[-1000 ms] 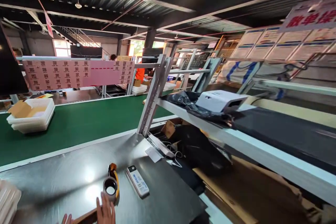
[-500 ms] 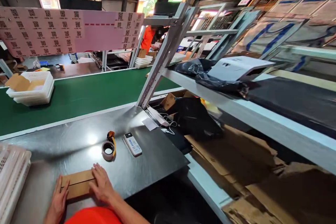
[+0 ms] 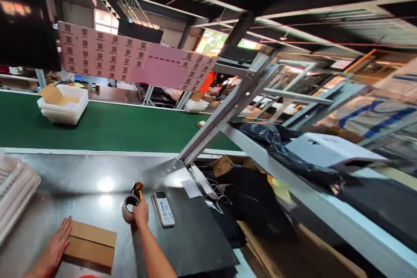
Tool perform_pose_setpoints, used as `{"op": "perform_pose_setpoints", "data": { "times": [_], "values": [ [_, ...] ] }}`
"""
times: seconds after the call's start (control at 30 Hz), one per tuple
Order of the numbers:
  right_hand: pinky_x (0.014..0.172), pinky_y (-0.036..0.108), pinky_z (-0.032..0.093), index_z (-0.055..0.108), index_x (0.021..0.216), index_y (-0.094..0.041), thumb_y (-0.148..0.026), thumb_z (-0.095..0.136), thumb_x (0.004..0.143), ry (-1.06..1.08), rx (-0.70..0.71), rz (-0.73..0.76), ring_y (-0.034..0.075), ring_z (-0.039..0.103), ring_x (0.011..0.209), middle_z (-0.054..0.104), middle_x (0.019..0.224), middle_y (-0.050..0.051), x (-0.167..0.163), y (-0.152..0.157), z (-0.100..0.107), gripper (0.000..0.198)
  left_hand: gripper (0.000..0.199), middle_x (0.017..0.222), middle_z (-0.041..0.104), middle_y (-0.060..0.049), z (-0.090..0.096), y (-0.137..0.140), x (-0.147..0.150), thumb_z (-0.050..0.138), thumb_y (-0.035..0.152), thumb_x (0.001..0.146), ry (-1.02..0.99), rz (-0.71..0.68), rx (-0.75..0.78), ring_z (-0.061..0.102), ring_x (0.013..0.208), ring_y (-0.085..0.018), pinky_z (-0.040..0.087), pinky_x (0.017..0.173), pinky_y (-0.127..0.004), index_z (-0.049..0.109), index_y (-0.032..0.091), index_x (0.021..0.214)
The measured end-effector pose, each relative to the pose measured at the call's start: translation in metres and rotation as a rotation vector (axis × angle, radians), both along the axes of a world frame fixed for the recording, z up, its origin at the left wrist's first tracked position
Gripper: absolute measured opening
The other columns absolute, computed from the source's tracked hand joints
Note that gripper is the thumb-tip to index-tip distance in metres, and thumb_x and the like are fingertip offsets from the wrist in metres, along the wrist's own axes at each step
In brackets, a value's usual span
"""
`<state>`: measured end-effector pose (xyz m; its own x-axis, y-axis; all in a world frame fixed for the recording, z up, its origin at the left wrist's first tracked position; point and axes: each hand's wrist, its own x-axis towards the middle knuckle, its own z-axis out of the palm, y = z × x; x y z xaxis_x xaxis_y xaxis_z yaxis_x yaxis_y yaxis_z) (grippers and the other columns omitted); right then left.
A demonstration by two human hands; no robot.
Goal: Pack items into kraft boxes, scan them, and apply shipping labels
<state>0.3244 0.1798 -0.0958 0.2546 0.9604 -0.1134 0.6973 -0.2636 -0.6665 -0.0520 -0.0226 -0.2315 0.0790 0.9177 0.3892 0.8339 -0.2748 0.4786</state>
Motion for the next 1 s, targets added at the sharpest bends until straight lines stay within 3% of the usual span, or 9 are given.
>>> {"op": "perform_pose_setpoints", "data": {
  "times": [0.1, 0.23, 0.37, 0.5, 0.6, 0.7, 0.8, 0.87, 1.0],
  "values": [
    [0.073, 0.038, 0.058, 0.071, 0.095, -0.016, -0.028, 0.067, 0.083, 0.108, -0.046, 0.029, 0.024, 0.072, 0.077, 0.073, 0.079, 0.003, 0.007, -0.009, 0.010, 0.017, 0.074, 0.171, 0.044, -0.002, 0.020, -0.006, 0.006, 0.044, 0.020, 0.107, 0.076, 0.021, 0.027, 0.053, 0.152, -0.027, 0.061, 0.114, -0.043, 0.015, 0.040, 0.172],
    [0.087, 0.038, 0.062, 0.059, 0.139, -0.016, -0.024, 0.053, 0.071, 0.280, 0.035, 0.152, 0.027, 0.076, 0.103, 0.078, 0.118, 0.010, 0.003, -0.040, 0.033, 0.069, 0.074, 0.173, 0.043, -0.005, 0.041, -0.013, 0.007, 0.051, 0.030, 0.108, 0.172, -0.010, 0.013, 0.053, 0.154, -0.028, 0.058, 0.117, -0.042, 0.018, 0.032, 0.173],
    [0.098, 0.040, 0.059, 0.050, 0.150, -0.023, -0.018, 0.053, 0.065, 0.406, 0.173, 0.559, 0.025, 0.071, 0.110, 0.072, 0.127, 0.008, -0.030, -0.086, 0.052, 0.085, 0.071, 0.174, 0.042, -0.007, 0.047, -0.016, 0.002, 0.050, 0.031, 0.108, 0.204, -0.057, 0.043, 0.051, 0.155, -0.029, 0.056, 0.120, -0.043, 0.021, 0.029, 0.173],
    [0.093, 0.041, 0.057, 0.054, 0.154, -0.030, -0.016, 0.061, 0.069, -0.045, 0.343, 1.001, 0.027, 0.064, 0.106, 0.066, 0.127, 0.009, -0.060, -0.121, 0.041, 0.087, 0.067, 0.175, 0.040, -0.009, 0.046, -0.013, 0.002, 0.049, 0.030, 0.109, 0.194, -0.074, 0.005, 0.048, 0.157, -0.029, 0.054, 0.121, -0.045, 0.028, 0.024, 0.172],
    [0.087, 0.041, 0.056, 0.057, 0.154, -0.034, -0.016, 0.064, 0.069, -0.320, 0.453, 1.070, 0.028, 0.063, 0.100, 0.068, 0.126, 0.010, -0.060, -0.132, 0.018, 0.087, 0.061, 0.173, 0.045, -0.010, 0.050, -0.010, 0.006, 0.048, 0.028, 0.108, 0.158, -0.050, -0.041, 0.049, 0.157, -0.028, 0.054, 0.121, -0.045, 0.040, 0.022, 0.168],
    [0.090, 0.043, 0.058, 0.058, 0.155, -0.030, -0.011, 0.060, 0.071, -0.327, 0.492, 1.064, 0.029, 0.065, 0.106, 0.068, 0.130, 0.013, -0.047, -0.132, -0.002, 0.085, 0.051, 0.165, 0.057, -0.009, 0.069, -0.013, 0.016, 0.048, 0.025, 0.106, 0.073, 0.041, -0.120, 0.051, 0.155, -0.029, 0.052, 0.123, -0.051, 0.060, 0.025, 0.155],
    [0.097, 0.046, 0.059, 0.060, 0.154, -0.027, -0.010, 0.056, 0.076, -0.261, 0.474, 1.069, 0.031, 0.066, 0.115, 0.067, 0.135, 0.014, -0.034, -0.128, -0.012, 0.080, 0.046, 0.159, 0.064, -0.010, 0.099, -0.021, 0.032, 0.041, 0.020, 0.104, -0.209, 0.298, -0.206, 0.049, 0.156, -0.030, 0.042, 0.129, -0.057, 0.074, 0.024, 0.137],
    [0.098, 0.049, 0.059, 0.061, 0.153, -0.028, -0.012, 0.055, 0.080, -0.222, 0.450, 1.071, 0.032, 0.066, 0.116, 0.067, 0.135, 0.013, -0.031, -0.127, -0.015, 0.075, 0.041, 0.153, 0.066, -0.014, 0.119, -0.024, 0.046, 0.045, 0.026, 0.104, -0.626, 0.443, -0.348, 0.056, 0.147, -0.028, 0.044, 0.127, -0.049, 0.075, 0.020, 0.131],
    [0.099, 0.052, 0.059, 0.059, 0.156, -0.029, -0.013, 0.053, 0.084, -0.194, 0.387, 1.086, 0.032, 0.067, 0.115, 0.066, 0.136, 0.015, -0.031, -0.129, -0.013, 0.074, 0.047, 0.121, 0.077, -0.014, 0.143, -0.017, 0.077, 0.061, 0.059, 0.096, -1.307, 0.475, -0.749, 0.073, 0.115, -0.027, 0.060, 0.101, -0.040, 0.074, 0.017, 0.116]
  ]
}}
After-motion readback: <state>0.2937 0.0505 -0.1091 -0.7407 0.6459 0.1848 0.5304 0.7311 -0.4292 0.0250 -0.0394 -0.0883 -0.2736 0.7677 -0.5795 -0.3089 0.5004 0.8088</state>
